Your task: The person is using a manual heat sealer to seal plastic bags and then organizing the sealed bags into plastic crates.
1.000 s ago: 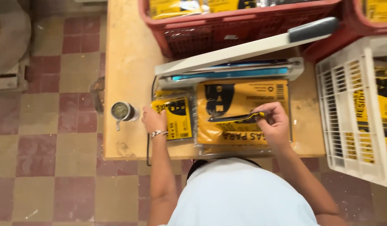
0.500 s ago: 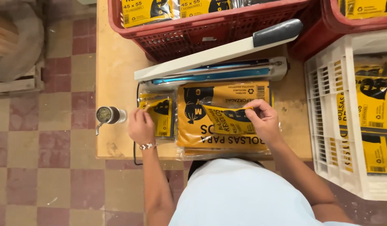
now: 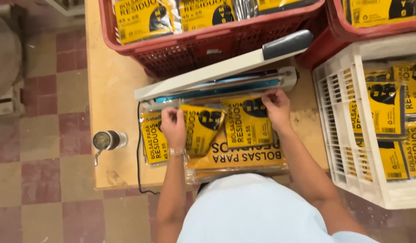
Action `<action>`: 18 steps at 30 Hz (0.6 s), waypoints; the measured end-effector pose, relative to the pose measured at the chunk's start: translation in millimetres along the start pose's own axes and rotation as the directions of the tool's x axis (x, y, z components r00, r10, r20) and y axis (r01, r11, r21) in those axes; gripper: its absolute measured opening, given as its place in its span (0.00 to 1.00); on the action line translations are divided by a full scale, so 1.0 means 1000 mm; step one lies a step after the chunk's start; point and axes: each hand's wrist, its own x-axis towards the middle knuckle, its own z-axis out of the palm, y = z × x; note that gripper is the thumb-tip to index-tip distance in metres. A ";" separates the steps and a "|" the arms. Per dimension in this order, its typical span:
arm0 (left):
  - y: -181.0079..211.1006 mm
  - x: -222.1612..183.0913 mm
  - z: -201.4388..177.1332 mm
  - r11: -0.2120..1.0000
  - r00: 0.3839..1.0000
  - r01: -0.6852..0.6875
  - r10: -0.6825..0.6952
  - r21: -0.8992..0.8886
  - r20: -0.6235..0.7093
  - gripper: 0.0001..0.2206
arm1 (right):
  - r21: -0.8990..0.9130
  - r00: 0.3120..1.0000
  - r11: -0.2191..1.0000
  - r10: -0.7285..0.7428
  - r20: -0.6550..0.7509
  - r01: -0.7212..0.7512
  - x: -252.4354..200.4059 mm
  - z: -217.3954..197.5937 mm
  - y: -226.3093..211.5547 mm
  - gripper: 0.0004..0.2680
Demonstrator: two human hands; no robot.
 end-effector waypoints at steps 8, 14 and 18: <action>-0.037 -0.009 0.027 0.954 0.947 0.258 -0.281 0.151 0.156 0.05 | -0.035 0.983 0.982 -0.183 0.034 0.184 -0.031 -0.036 -0.075 0.04; 0.052 -0.064 0.021 0.750 0.755 0.635 -0.554 -0.184 0.351 0.03 | -0.001 0.926 0.926 -0.378 0.011 0.378 -0.063 -0.079 -0.122 0.05; 0.042 -0.062 0.010 0.946 0.910 0.309 -0.266 -0.093 0.317 0.02 | 0.089 0.901 0.898 -0.433 0.006 0.431 -0.075 -0.085 -0.140 0.05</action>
